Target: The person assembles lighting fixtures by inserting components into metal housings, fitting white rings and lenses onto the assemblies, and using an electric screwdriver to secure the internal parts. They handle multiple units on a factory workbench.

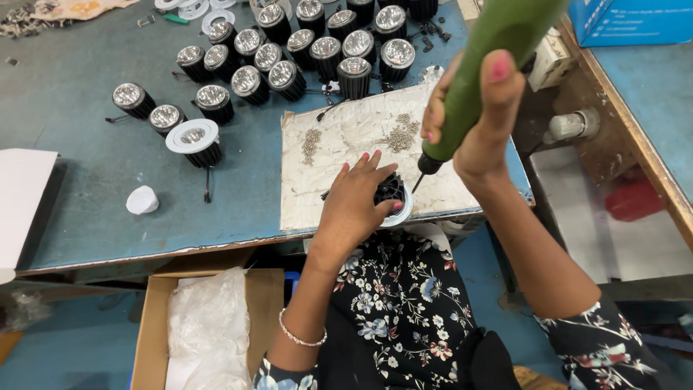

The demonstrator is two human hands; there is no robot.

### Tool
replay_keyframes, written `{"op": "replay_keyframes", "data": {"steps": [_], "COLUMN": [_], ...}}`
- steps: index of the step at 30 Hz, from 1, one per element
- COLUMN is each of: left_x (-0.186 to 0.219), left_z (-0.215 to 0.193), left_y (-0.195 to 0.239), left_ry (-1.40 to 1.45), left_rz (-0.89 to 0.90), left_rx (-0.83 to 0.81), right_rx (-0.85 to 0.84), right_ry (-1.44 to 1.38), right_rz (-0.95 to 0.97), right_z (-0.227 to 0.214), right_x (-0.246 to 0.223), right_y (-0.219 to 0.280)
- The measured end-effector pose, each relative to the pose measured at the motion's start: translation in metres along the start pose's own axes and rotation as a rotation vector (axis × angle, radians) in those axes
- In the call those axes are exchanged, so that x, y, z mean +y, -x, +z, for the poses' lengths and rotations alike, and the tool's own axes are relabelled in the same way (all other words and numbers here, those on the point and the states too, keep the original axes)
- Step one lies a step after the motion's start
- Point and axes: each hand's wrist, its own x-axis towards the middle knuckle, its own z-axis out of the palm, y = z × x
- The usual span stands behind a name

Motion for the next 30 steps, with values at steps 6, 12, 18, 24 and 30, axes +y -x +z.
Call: {"op": "replay_keyframes", "data": {"steps": [6, 12, 18, 24, 30], "left_x": [0.001, 0.008, 0.019, 0.018, 0.017], "left_z": [-0.004, -0.011, -0.021, -0.021, -0.018], "left_y": [-0.004, -0.007, -0.011, -0.012, -0.012], "left_ry": [0.010, 0.065, 0.062, 0.089, 0.083], "left_rz": [-0.043, -0.105, -0.216, -0.148, -0.162], "left_rx": [-0.069, -0.063, -0.133, -0.081, -0.086], "right_rx": [0.026, 0.015, -0.017, -0.016, -0.056], "right_ry": [0.025, 0.014, 0.030, 0.020, 0.074], "right_rz": [0.023, 0.046, 0.060, 0.083, 0.062], "right_z": [0.006, 0.009, 0.007, 0.009, 0.010], "right_x": [0.002, 0.004, 0.007, 0.007, 0.009], "right_y": [-0.005, -0.008, -0.008, -0.007, -0.005]}}
